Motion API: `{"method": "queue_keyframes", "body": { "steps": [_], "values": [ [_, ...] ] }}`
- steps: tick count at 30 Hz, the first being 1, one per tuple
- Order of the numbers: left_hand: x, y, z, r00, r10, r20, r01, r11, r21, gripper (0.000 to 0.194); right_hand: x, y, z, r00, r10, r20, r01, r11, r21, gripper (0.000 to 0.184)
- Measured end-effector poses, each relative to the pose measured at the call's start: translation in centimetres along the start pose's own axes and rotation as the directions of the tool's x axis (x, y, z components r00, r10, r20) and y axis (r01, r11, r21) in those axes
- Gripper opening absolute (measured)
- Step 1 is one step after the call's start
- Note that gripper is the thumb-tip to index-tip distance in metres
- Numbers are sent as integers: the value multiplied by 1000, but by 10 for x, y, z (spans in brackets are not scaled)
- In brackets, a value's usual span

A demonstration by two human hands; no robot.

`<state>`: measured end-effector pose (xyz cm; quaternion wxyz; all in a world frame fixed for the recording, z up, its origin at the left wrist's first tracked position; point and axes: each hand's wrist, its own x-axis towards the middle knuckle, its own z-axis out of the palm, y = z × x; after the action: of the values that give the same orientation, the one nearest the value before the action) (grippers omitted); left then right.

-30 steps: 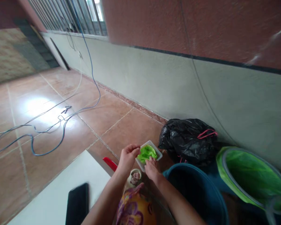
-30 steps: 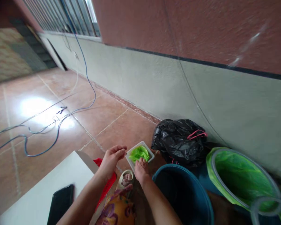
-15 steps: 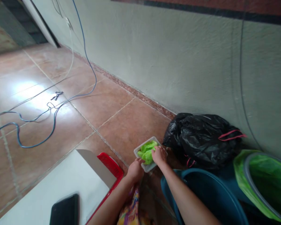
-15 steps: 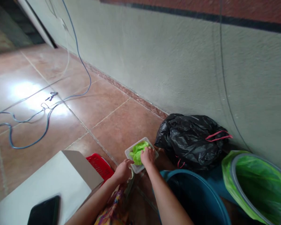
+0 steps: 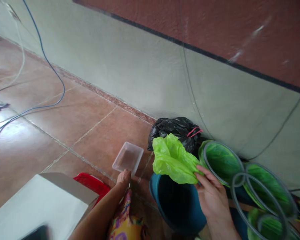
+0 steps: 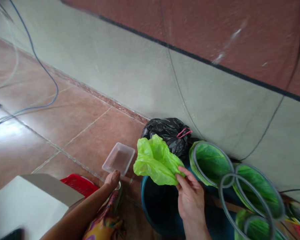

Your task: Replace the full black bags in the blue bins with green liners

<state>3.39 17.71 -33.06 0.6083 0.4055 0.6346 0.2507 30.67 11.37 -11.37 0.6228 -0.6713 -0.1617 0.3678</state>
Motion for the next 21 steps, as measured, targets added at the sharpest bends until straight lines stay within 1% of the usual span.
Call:
{"method": "queue_keyframes", "body": {
  "steps": [3,5,6,7,9,10,11,12,13,14,15,16,17,18,19,20,21],
  "values": [
    [-2,12,-8,999,-37,12,33,970,241,32,-12,-7,-26,1000,2,-31,-2,1000,7,37],
    [-6,27,-10,999,-29,15,22,939,342,27,-17,-13,-39,1000,-14,-28,14,1000,3,38],
    [-9,39,-9,1000,-17,10,12,925,380,25,-20,-17,-44,999,-26,-28,26,1000,-2,39],
    [-15,55,-7,1000,4,5,-6,912,410,23,-22,-21,-49,999,-40,-27,39,999,-8,39],
    [-33,96,2,996,78,37,-87,900,427,20,-25,-31,-59,997,-71,-27,71,997,-9,38],
    [-47,121,9,984,148,103,-176,903,392,20,-27,-37,-63,996,-84,-23,84,996,1,38],
    [-64,148,16,946,245,211,-301,905,299,22,-28,-43,-66,995,-93,-18,93,996,15,38],
    [-84,173,25,882,352,313,-418,891,176,28,-30,-48,-69,995,-99,-11,100,995,29,37],
    [-105,197,34,798,440,411,-507,859,66,34,-32,-54,-72,995,-102,-3,102,994,43,37],
    [-127,218,44,723,485,492,-555,832,-4,37,-35,-60,-74,995,-100,7,99,993,58,38],
    [-148,234,55,664,502,553,-588,808,-28,41,-37,-66,-75,995,-96,18,94,993,74,38],
    [-167,245,66,611,493,619,-630,776,4,49,-39,-72,-76,996,-87,30,84,992,94,39],
    [-182,252,79,595,480,644,-666,743,61,59,-41,-78,-78,996,-74,46,69,991,116,38],
    [-193,255,91,603,472,643,-689,715,122,67,-43,-84,-79,996,-58,67,48,989,139,38],
    [-201,255,103,631,473,614,-690,705,166,64,-43,-90,-82,995,-44,90,29,986,161,37],
    [-204,252,115,656,467,593,-669,724,170,50,-42,-95,-85,993,-39,111,18,983,184,37],
    [-204,249,125,665,444,600,-630,766,132,34,-40,-99,-89,991,-42,124,15,978,208,38]
  ]
}}
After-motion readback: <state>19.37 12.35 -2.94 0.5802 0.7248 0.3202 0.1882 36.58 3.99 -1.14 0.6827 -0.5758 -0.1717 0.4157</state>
